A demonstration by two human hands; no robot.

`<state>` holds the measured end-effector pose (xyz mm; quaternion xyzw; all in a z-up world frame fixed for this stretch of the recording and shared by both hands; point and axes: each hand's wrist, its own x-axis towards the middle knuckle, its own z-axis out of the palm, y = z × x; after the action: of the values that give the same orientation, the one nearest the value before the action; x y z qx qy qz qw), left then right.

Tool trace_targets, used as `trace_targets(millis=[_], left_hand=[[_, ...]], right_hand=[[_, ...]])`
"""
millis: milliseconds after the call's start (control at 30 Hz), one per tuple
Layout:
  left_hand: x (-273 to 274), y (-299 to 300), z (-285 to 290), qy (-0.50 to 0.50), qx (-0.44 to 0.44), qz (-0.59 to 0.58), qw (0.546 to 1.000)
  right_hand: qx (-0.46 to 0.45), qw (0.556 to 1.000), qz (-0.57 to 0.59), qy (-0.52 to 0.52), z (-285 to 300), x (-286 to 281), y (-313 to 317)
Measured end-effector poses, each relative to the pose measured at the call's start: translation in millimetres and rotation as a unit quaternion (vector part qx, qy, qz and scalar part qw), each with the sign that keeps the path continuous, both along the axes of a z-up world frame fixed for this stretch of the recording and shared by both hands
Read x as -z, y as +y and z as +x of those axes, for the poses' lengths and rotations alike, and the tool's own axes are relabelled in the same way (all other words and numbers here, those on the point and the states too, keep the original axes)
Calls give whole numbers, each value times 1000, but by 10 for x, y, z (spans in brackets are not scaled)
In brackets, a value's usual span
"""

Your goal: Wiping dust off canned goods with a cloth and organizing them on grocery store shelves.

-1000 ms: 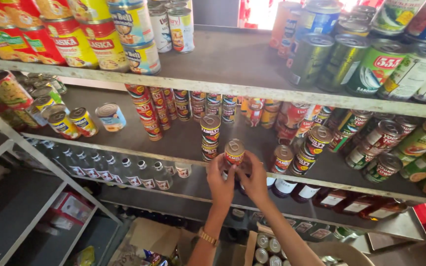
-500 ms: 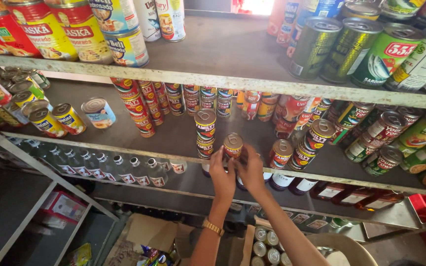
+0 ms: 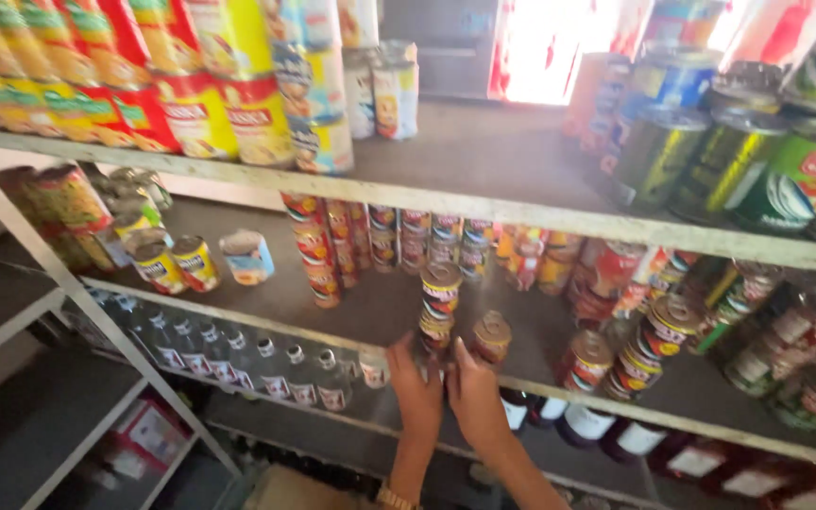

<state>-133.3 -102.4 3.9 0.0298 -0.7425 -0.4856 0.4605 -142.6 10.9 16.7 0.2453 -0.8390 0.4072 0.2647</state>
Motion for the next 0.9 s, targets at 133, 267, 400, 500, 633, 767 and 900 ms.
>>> trace_targets(millis=[133,267,400,500,633,767,900], left_hand=[[-14,-72,66,-25,10,-24,999],[-32,1,122,16,32,-48,998],[-140,343,295,35,-31,57,997],[132,715,377,-38,9,69,997],[-18,1269,479,-88,168,38,981],[-104,1635,236,-42,199,-5,979],[-96,1798,-37,-7,186,-53,981]], right_hand=[[13,997,24,-74,-144,219,-85],[-31,999,-24,-12,-15,136,-35],[-33,996,-63,-57,180,-22,81],[-20,985,-169,0,536,-254,438],[136,962,-216,-96,671,-319,1096],[169,970,-174,-8,570,-206,1543],[115,979,-159,-64,305,61,1717]])
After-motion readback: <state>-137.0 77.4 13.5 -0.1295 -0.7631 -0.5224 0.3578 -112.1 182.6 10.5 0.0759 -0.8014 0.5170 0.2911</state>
